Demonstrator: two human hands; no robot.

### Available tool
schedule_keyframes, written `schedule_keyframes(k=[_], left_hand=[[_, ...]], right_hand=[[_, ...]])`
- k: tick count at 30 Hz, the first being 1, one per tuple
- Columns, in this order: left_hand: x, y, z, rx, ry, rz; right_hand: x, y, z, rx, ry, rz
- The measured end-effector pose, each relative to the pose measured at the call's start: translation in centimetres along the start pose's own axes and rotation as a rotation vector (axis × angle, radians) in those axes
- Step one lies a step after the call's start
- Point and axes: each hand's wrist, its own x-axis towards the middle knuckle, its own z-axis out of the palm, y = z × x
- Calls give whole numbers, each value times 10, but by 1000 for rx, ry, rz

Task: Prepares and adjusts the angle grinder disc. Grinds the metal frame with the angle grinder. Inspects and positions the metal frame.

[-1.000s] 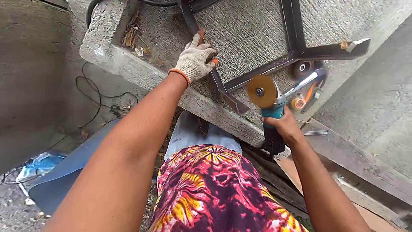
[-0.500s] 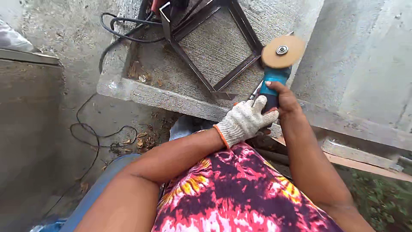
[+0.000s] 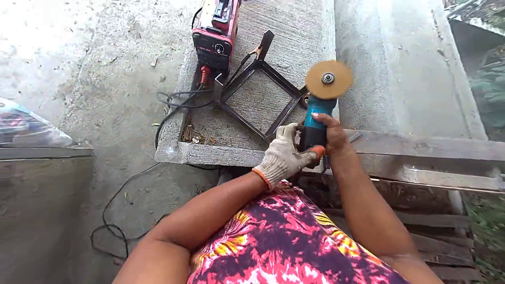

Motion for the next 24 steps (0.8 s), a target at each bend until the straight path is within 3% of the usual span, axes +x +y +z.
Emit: schedule_keyframes(k=[2,5,8,13,17,21,24], left_hand=[[5,-14,-6,-319,-118,-156],[0,-28,-12,-846,-384,-215],[-11,-36,-18,-958,-405,-199],[-32,-47,-41,-903,-201,-145],[-54,-62,-52,-1037,49,-104],[-73,-81,-59,-966,424,-116],[-90,-94,-66,-905,617,-150]], right_hand=[[-4,7,9,58,-56,3],[-3,20,25,103,-186,36],[-2,29,44,80,-248,50],[6,45,82,14,-340,72],[14,59,120,-146,-444,95],[-1,69,179,-527,-429,68],[-6,86,211,-756,-516,25]])
